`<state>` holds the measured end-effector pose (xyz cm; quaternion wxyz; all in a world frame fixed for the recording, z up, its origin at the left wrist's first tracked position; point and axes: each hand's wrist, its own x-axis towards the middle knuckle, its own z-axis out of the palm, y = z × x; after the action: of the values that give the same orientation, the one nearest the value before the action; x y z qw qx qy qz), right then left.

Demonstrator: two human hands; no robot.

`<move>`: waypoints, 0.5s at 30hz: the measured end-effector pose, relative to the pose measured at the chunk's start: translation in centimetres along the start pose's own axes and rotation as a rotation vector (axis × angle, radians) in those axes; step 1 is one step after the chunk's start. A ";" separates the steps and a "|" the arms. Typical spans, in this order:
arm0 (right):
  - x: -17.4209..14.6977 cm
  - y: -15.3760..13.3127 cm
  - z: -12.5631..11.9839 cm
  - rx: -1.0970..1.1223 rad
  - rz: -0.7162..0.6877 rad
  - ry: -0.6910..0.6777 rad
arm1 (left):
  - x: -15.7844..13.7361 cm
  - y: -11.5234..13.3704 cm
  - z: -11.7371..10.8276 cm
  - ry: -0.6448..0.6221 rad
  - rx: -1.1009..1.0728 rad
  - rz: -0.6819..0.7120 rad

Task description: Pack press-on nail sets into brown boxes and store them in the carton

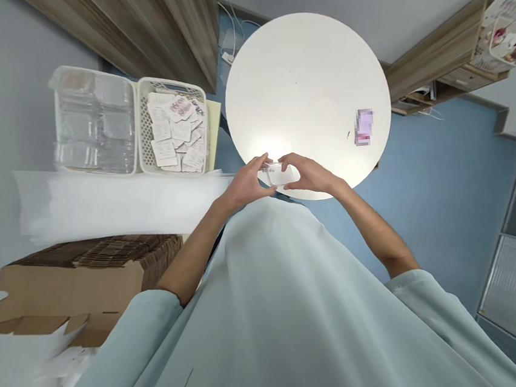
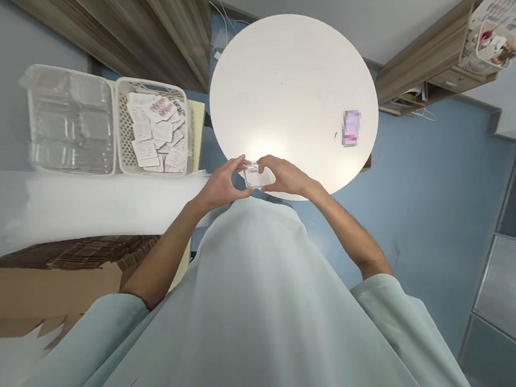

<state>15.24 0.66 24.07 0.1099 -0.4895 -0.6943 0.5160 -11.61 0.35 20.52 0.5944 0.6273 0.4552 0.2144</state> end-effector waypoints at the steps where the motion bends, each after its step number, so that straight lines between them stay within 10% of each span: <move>1: -0.7 0.8 -0.2 0.042 0.003 0.002 | 0.2 0.4 0.9 -0.002 -0.039 -0.018; 15: -6.2 7.0 -0.7 0.570 0.180 0.099 | 2.5 1.5 10.2 0.084 -0.452 -0.301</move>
<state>22.75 -3.92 20.84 0.2304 -0.5233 -0.4690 0.6732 -1.64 -3.00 19.23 0.7251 0.3943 0.5083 0.2457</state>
